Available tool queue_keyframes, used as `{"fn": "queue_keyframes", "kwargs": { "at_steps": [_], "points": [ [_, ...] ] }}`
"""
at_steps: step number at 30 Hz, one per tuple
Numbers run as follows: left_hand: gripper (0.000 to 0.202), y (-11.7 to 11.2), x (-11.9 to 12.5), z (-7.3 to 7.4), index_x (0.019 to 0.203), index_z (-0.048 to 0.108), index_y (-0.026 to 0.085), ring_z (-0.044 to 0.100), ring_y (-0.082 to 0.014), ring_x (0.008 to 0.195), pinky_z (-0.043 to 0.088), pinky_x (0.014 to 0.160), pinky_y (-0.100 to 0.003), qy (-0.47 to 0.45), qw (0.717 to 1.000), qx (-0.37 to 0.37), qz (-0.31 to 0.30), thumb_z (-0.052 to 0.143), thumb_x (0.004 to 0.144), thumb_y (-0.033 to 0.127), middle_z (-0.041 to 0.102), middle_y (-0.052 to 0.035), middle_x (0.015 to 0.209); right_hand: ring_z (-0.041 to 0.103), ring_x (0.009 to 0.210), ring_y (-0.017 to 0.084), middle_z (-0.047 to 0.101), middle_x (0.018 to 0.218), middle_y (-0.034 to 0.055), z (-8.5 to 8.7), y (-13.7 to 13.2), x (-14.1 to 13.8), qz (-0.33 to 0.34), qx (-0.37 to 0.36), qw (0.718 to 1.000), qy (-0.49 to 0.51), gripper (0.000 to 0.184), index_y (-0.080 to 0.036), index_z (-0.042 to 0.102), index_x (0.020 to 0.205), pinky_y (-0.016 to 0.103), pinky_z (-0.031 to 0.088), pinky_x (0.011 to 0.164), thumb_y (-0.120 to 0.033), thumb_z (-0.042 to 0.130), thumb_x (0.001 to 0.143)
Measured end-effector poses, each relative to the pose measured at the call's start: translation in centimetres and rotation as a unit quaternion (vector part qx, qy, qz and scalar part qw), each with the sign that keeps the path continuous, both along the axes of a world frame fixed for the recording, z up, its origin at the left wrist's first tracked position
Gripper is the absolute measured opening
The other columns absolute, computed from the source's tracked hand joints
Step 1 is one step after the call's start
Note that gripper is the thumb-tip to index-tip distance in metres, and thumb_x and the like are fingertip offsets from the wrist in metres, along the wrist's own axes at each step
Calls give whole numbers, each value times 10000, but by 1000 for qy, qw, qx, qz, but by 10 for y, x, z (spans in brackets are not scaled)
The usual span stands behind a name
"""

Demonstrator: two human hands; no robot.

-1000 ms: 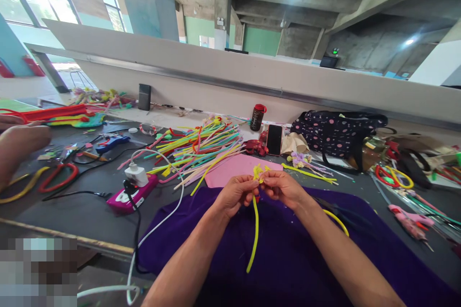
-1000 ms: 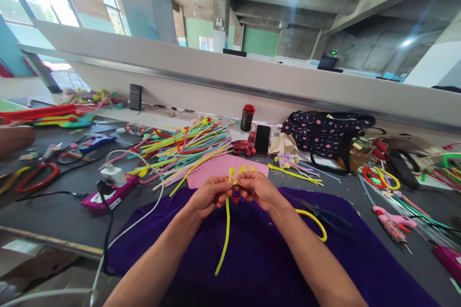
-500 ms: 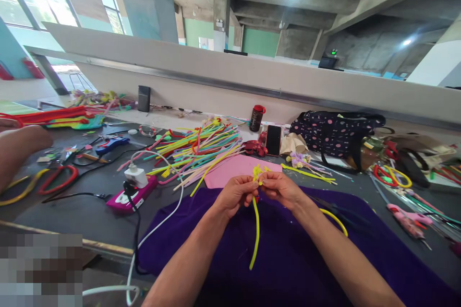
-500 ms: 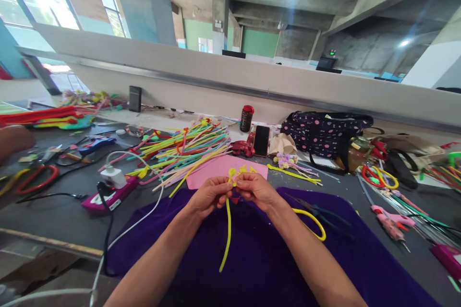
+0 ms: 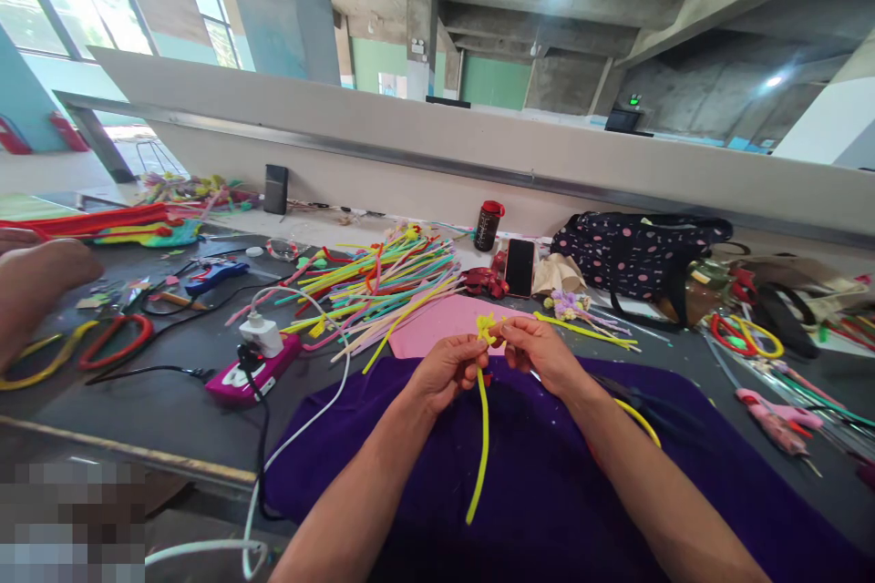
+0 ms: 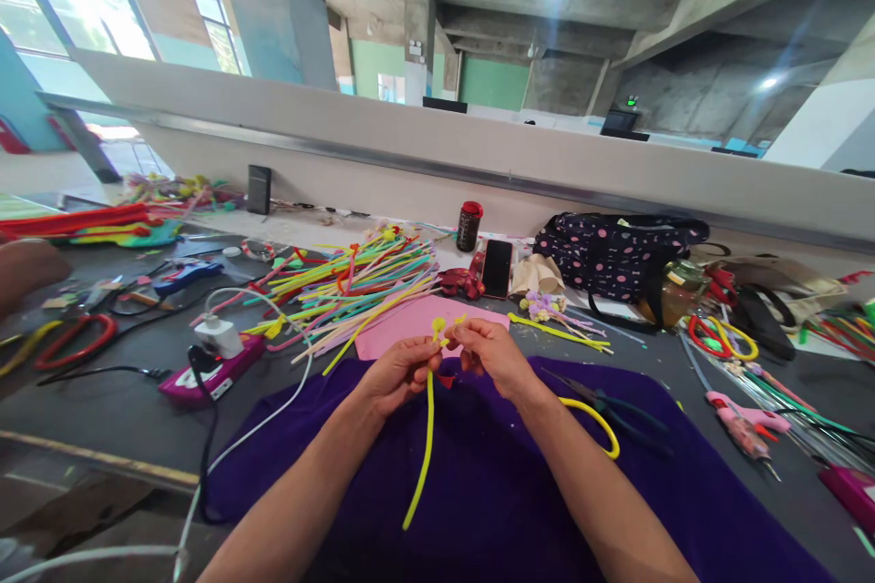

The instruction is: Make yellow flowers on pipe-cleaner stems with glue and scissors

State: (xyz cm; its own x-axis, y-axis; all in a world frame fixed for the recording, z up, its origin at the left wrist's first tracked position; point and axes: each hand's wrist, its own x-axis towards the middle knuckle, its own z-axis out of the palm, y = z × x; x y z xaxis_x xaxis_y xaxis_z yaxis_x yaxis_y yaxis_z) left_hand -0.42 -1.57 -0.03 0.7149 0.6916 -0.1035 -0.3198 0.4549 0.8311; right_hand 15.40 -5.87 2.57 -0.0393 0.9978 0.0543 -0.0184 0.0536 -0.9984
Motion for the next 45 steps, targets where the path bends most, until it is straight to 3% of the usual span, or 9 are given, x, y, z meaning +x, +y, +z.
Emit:
{"fn": "queue_keyframes", "kwargs": {
  "at_steps": [5, 9, 16, 26, 30, 37, 45],
  "points": [
    [198, -1, 1, 1, 663, 557, 106, 381, -8, 343, 263, 305, -123, 12, 1000, 19, 5, 642, 668, 285, 531, 18, 537, 426, 395, 61, 519, 526, -38, -2, -1, -3, 0, -15, 1000, -23, 195, -157, 575, 736, 167, 228, 350, -332, 634, 673],
    [208, -3, 1, 2, 635, 550, 104, 384, -10, 333, 261, 305, -128, 15, 999, 33, 7, 639, 667, 289, 539, 12, 522, 364, 362, 54, 471, 440, -54, -3, -3, -2, 44, -31, 999, -4, 211, -158, 538, 672, 174, 187, 354, -353, 613, 698],
    [187, -5, 1, 3, 634, 540, 109, 398, -16, 329, 259, 306, -130, 20, 999, 32, 1, 642, 666, 261, 535, 14, 507, 328, 355, 25, 488, 529, -44, -9, 2, 3, 93, -58, 992, 60, 253, -135, 534, 654, 175, 137, 349, -347, 671, 644],
    [121, 0, 1, 1, 684, 547, 103, 342, 2, 336, 228, 299, -118, -24, 997, -62, -46, 606, 681, 208, 505, 27, 532, 336, 368, 48, 444, 484, -64, -6, 0, -4, -6, -20, 1000, -11, 214, -166, 528, 682, 177, 178, 361, -350, 637, 670],
    [133, 0, 1, 1, 666, 536, 109, 345, -1, 336, 221, 297, -122, -17, 998, -45, -35, 613, 672, 217, 507, 27, 536, 350, 391, 57, 450, 491, -58, -3, -2, -4, -4, 11, 999, -40, 217, -166, 528, 667, 187, 208, 380, -362, 619, 682],
    [164, -4, 2, 3, 640, 538, 113, 359, -3, 331, 222, 298, -128, 0, 1000, 5, -13, 621, 675, 251, 511, 30, 525, 323, 369, 54, 439, 446, -61, -1, -3, 0, 49, -25, 998, -9, 226, -169, 518, 654, 189, 151, 366, -372, 609, 692],
    [191, -8, 2, 10, 645, 546, 117, 366, -10, 323, 238, 299, -129, 35, 998, 45, -1, 620, 676, 291, 528, 27, 513, 355, 370, 54, 440, 439, -66, 8, -8, 5, 23, 18, 996, -85, 189, -163, 536, 663, 185, 201, 375, -337, 594, 706]
  ]
}}
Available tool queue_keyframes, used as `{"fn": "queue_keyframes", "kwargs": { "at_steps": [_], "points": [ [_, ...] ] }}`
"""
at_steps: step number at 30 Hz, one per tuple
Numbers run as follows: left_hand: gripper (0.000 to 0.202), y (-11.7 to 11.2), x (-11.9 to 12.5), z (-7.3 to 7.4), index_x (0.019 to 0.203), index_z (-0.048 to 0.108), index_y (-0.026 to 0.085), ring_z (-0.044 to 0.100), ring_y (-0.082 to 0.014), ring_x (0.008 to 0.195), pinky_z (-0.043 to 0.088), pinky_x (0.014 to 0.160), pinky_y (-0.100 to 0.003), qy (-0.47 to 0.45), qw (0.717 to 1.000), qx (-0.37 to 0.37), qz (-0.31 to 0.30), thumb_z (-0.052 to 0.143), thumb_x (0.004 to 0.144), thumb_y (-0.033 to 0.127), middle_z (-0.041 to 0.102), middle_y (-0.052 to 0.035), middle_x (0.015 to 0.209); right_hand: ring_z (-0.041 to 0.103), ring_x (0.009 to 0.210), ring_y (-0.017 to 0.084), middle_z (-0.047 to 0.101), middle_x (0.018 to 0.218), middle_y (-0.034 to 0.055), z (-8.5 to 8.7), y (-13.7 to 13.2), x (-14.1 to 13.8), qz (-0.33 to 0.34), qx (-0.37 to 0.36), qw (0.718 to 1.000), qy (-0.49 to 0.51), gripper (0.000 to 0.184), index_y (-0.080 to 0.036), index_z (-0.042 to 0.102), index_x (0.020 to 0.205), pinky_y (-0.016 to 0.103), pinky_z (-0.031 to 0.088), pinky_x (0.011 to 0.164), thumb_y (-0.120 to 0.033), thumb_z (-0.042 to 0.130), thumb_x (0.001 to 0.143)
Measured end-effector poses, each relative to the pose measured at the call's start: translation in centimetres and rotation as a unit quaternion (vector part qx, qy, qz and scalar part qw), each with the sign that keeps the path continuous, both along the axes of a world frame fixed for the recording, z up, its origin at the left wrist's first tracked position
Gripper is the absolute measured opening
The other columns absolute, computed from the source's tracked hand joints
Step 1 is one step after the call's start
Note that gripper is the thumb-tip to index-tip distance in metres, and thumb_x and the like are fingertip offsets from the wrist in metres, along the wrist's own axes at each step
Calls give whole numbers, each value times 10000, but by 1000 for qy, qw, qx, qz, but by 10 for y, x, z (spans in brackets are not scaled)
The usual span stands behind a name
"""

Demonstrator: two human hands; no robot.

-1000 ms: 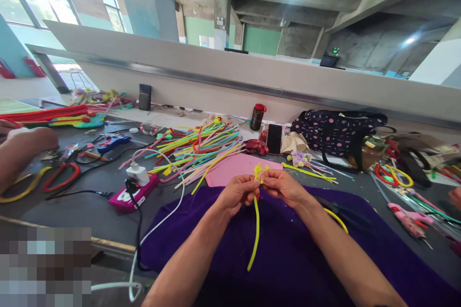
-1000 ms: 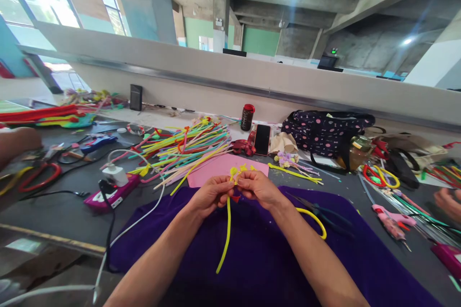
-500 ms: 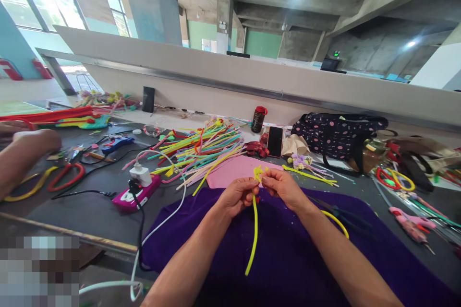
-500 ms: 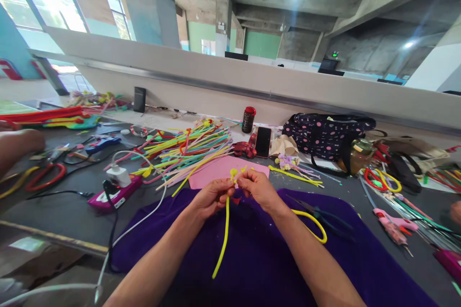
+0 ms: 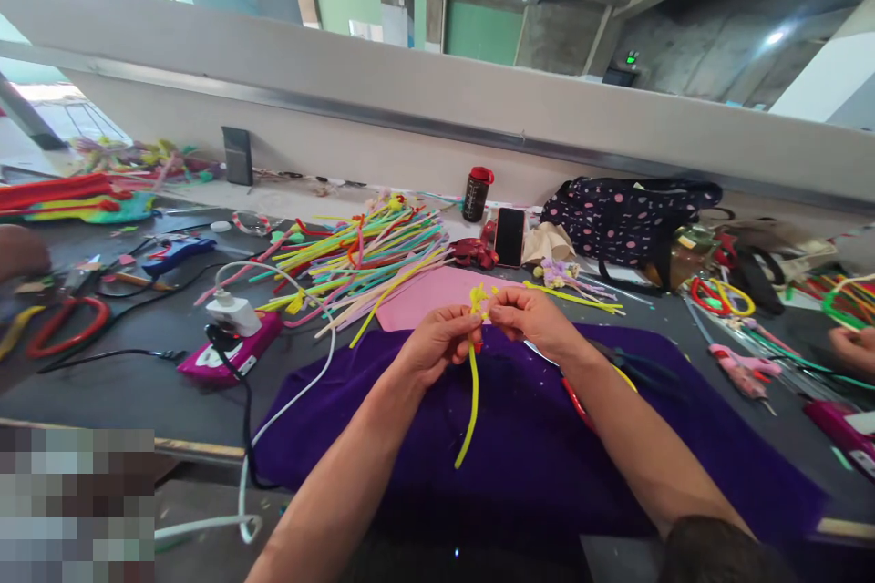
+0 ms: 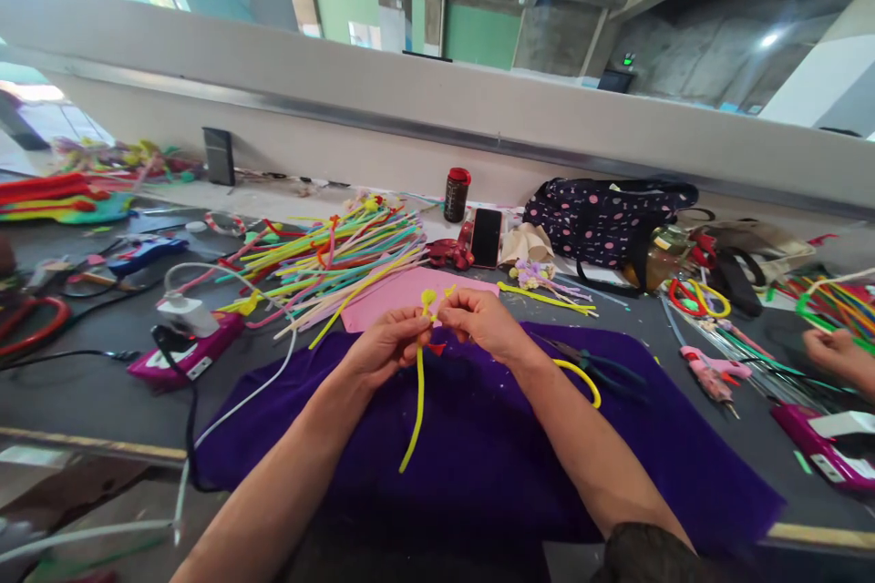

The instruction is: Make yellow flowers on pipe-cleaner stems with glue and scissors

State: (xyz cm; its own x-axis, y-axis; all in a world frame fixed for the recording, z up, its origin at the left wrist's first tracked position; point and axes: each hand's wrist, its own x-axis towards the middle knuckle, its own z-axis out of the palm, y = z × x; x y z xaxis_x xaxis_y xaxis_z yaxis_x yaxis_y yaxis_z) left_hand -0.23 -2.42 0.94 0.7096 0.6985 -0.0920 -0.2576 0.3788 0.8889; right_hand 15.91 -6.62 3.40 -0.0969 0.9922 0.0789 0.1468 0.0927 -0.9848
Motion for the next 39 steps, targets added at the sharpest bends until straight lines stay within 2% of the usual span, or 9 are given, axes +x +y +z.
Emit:
{"fn": "queue_keyframes", "kwargs": {
  "at_steps": [6, 11, 15, 20, 26, 29, 31, 36, 39],
  "points": [
    [196, 0, 1, -3, 661, 559, 117, 370, -8, 321, 235, 297, -128, -4, 1000, -2, 6, 631, 672, 298, 543, 25, 521, 401, 406, 63, 491, 507, -54, 4, -1, -2, 4, 26, 999, -25, 141, -168, 582, 738, 187, 259, 398, -301, 604, 700],
    [224, 3, 1, -4, 645, 569, 106, 365, -6, 307, 232, 284, -119, 4, 1000, 0, 6, 636, 676, 318, 520, 30, 476, 418, 449, 74, 504, 545, -38, 8, -9, 13, -16, 62, 990, -125, 90, -157, 598, 690, 193, 281, 424, -242, 589, 716],
    [213, 3, 1, -1, 748, 600, 111, 424, -18, 341, 265, 282, -116, -6, 999, -12, 32, 644, 672, 305, 586, 5, 574, 463, 502, 102, 556, 590, -16, -14, -15, 31, -29, 74, 964, -252, 113, -164, 624, 710, 215, 329, 482, -251, 560, 745],
    [232, 1, 1, 0, 849, 621, 94, 501, -38, 426, 337, 325, -114, -9, 1000, 2, 11, 619, 703, 274, 628, -42, 666, 552, 689, 152, 626, 752, 26, -48, -13, 45, -30, 140, 891, -431, 99, -194, 656, 757, 249, 371, 634, -203, 558, 753],
    [258, 0, 2, -1, 891, 614, 88, 511, -43, 444, 347, 332, -111, 3, 1000, 13, 3, 617, 704, 266, 625, -52, 675, 560, 744, 148, 624, 787, 30, -59, -10, 47, -32, 142, 854, -500, 127, -205, 651, 775, 231, 367, 659, -203, 524, 788],
    [248, 0, 1, 0, 878, 604, 106, 482, -30, 406, 324, 311, -101, 3, 1000, 22, 0, 638, 686, 259, 610, -23, 633, 553, 716, 142, 616, 765, 30, -56, -11, 46, -49, 139, 863, -483, 125, -190, 636, 753, 225, 365, 634, -212, 520, 792],
    [201, 0, 2, 0, 811, 592, 120, 465, -24, 384, 317, 303, -99, 4, 1000, 22, -2, 646, 677, 260, 609, -10, 613, 546, 691, 136, 611, 750, 25, -53, -13, 45, -56, 134, 889, -435, 130, -180, 627, 735, 223, 367, 620, -223, 518, 792],
    [193, -1, 5, -2, 669, 558, 110, 460, -26, 375, 316, 298, -105, 19, 1000, 17, -5, 652, 667, 279, 612, -22, 600, 509, 574, 111, 577, 651, -6, -43, -19, 42, -66, 48, 974, -213, 147, -158, 616, 755, 207, 364, 523, -262, 514, 779],
    [180, -3, 10, -5, 675, 567, 102, 471, -26, 394, 327, 310, -101, 23, 1000, 10, -7, 654, 666, 259, 615, -31, 614, 483, 520, 98, 564, 629, -15, -38, -22, 36, -74, -27, 994, -71, 150, -153, 602, 763, 195, 331, 455, -291, 547, 748]
  ]
}}
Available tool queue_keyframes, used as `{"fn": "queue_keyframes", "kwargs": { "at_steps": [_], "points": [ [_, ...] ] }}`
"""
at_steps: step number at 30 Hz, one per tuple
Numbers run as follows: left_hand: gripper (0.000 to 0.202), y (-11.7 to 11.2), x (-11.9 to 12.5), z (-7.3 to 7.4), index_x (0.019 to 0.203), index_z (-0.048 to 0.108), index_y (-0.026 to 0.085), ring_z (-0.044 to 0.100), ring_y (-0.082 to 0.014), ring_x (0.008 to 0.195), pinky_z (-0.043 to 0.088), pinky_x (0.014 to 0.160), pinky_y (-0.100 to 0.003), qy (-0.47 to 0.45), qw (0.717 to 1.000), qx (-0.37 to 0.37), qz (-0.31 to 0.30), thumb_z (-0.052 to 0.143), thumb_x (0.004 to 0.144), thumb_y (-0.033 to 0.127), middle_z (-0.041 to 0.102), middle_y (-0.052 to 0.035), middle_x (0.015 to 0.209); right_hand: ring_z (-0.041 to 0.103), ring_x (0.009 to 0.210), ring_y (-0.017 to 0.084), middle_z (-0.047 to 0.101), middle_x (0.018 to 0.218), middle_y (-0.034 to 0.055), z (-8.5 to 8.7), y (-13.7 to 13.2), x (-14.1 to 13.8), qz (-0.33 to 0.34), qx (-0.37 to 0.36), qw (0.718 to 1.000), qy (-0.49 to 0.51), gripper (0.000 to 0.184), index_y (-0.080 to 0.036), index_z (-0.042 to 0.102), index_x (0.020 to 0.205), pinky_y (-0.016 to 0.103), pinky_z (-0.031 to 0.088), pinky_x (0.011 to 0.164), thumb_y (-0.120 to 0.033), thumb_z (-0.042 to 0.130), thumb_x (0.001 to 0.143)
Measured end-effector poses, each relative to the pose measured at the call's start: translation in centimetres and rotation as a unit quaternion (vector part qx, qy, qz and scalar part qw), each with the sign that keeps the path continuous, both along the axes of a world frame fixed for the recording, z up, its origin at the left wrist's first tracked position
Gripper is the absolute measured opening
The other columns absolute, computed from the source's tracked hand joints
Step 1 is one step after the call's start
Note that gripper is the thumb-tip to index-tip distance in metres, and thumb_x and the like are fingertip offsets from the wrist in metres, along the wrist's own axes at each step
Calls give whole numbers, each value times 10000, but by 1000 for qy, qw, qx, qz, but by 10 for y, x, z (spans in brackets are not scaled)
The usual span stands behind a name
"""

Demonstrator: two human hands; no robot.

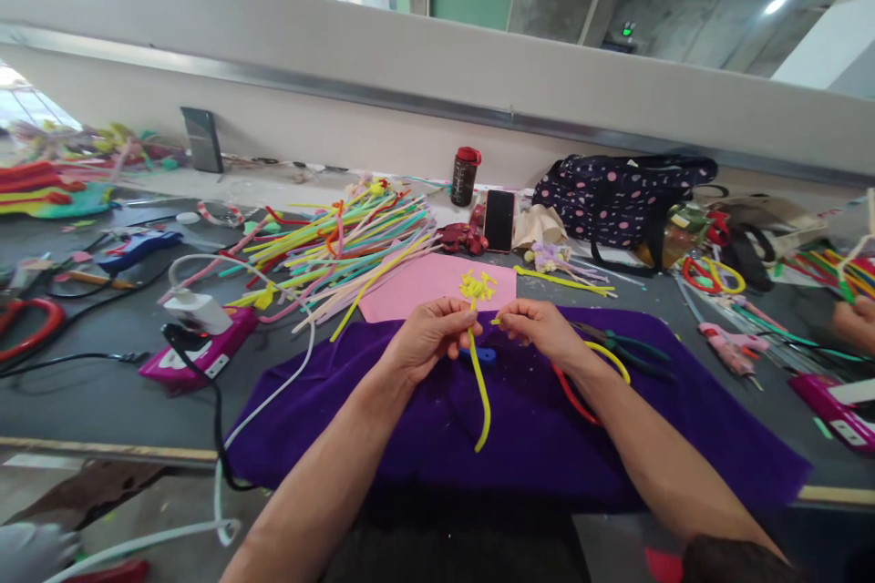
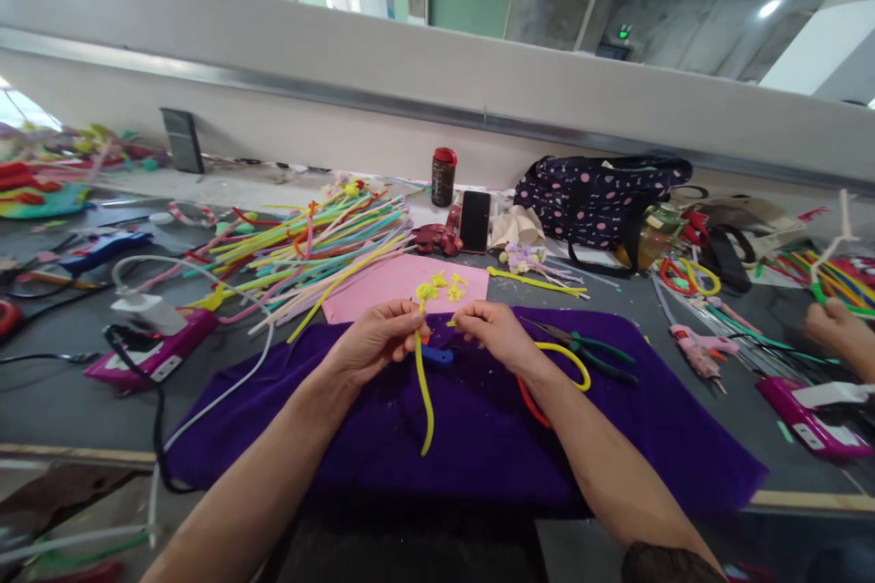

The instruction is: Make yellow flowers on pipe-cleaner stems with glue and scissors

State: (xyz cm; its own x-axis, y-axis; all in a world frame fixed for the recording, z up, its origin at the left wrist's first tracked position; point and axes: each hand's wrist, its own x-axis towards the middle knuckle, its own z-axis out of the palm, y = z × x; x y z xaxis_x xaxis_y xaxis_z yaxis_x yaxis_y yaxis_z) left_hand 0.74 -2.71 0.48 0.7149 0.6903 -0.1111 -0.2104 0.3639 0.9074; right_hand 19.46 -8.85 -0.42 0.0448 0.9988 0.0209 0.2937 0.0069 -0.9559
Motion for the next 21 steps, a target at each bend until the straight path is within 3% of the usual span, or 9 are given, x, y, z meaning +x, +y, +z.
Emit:
{"fn": "queue_keyframes", "kwargs": {
  "at_steps": [4, 9, 21],
  "points": [
    [142, -2, 5, -3, 692, 582, 102, 499, -34, 420, 355, 332, -102, 6, 1000, -22, 14, 664, 653, 210, 623, -34, 631, 430, 467, 75, 539, 590, -24, 6, -4, -13, 1, 4, 992, 126, 165, -145, 592, 729, 194, 310, 434, -310, 589, 721],
    [126, -3, 7, -6, 702, 605, 94, 498, -33, 407, 367, 329, -105, -7, 999, -41, 15, 655, 660, 202, 618, -33, 624, 426, 479, 80, 543, 593, -16, 8, -4, -30, 5, 29, 985, 171, 177, -148, 597, 732, 190, 295, 424, -325, 594, 725],
    [194, -4, 5, -8, 675, 606, 96, 475, -30, 376, 339, 316, -117, 14, 1000, -22, -15, 655, 661, 283, 610, -27, 597, 449, 513, 100, 556, 621, -19, 9, -3, -36, -27, 124, 992, 19, 174, -168, 605, 765, 208, 331, 470, -328, 538, 769]
  ]
}}
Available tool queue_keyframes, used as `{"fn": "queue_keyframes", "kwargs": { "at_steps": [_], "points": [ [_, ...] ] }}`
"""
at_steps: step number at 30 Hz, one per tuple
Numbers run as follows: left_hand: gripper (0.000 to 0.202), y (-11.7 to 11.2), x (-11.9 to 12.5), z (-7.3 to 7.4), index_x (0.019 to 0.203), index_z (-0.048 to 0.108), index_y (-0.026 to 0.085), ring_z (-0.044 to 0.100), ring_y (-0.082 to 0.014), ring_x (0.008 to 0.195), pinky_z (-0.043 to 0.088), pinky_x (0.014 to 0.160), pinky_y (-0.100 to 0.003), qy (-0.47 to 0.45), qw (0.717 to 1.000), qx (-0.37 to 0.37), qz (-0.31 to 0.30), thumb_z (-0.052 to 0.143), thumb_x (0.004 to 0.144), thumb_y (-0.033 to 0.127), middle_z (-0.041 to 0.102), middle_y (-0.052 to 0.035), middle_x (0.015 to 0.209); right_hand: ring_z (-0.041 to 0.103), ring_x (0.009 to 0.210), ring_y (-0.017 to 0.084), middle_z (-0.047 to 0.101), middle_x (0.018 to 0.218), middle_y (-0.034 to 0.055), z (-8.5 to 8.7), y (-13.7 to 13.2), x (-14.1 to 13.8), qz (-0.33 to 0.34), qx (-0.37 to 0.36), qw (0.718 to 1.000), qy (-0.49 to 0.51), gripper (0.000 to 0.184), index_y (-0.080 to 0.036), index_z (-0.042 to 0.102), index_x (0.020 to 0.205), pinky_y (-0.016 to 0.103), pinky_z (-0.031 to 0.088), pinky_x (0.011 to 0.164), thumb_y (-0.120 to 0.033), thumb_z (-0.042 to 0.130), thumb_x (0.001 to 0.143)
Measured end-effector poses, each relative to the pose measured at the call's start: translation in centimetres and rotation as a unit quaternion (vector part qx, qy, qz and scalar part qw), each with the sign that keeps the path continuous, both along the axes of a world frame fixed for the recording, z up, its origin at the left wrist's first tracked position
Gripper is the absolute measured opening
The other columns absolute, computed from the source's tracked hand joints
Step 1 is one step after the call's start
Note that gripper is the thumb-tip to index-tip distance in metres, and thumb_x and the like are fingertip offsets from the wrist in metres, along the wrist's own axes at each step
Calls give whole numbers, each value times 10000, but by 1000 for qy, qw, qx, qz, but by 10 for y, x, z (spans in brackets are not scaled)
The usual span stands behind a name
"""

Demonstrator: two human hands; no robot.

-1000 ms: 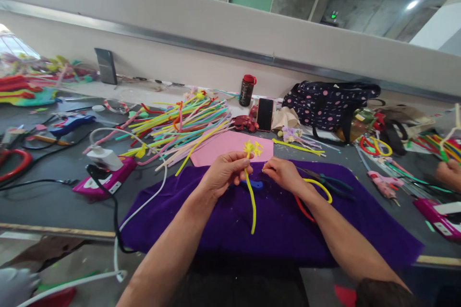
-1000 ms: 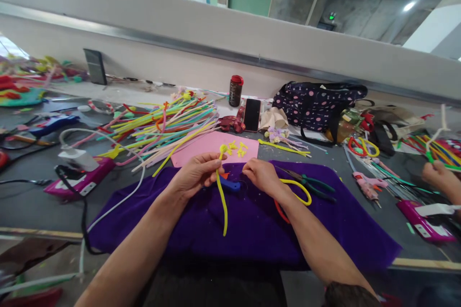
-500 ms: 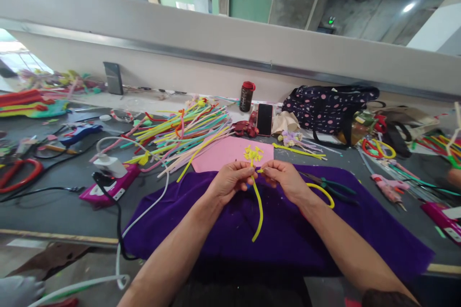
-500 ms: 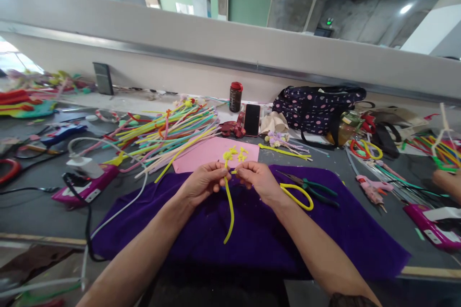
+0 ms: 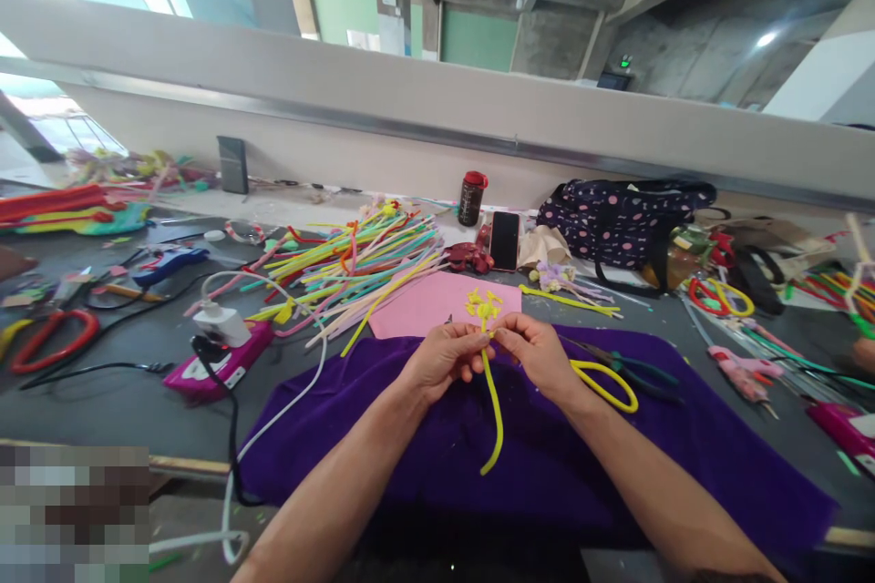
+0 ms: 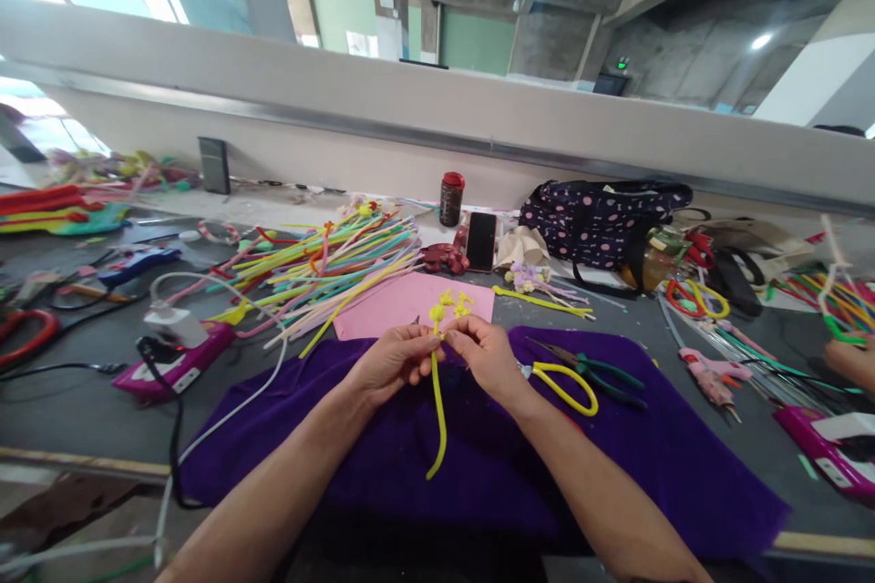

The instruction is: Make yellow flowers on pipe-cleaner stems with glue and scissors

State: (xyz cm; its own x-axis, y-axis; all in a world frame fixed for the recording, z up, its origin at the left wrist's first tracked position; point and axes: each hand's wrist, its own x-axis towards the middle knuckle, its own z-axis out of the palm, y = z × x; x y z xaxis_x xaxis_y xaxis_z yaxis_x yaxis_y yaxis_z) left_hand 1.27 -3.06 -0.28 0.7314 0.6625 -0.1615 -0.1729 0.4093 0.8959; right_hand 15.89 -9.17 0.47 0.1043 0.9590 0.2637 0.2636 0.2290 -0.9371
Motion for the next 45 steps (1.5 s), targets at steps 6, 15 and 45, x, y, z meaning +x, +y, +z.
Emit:
{"fn": "queue_keyframes", "kwargs": {
  "at_steps": [6, 15, 45],
  "points": [
    [231, 4, -3, 2, 626, 593, 93, 403, -20, 322, 278, 301, -122, 20, 1000, 20, 12, 638, 674, 314, 528, 9, 447, 469, 524, 104, 539, 608, -17, 18, -15, 29, -76, 2, 994, -74, 190, -164, 620, 789, 206, 338, 476, -316, 505, 792],
    [176, 3, -9, 14, 637, 579, 107, 405, -20, 343, 265, 306, -122, -5, 1000, 17, 6, 640, 669, 269, 540, 11, 492, 537, 625, 158, 590, 677, 16, 0, -79, 92, -165, -49, 947, -273, 226, -189, 623, 720, 260, 392, 578, -342, 480, 804],
    [168, 11, -19, 18, 654, 512, 131, 380, -10, 343, 239, 306, -114, -35, 998, -8, 58, 637, 649, 243, 546, 26, 543, 570, 749, 160, 638, 815, 16, -13, 0, 105, 9, -82, 887, -455, 140, -225, 665, 831, 241, 387, 653, -268, 565, 742]
  ]
}}
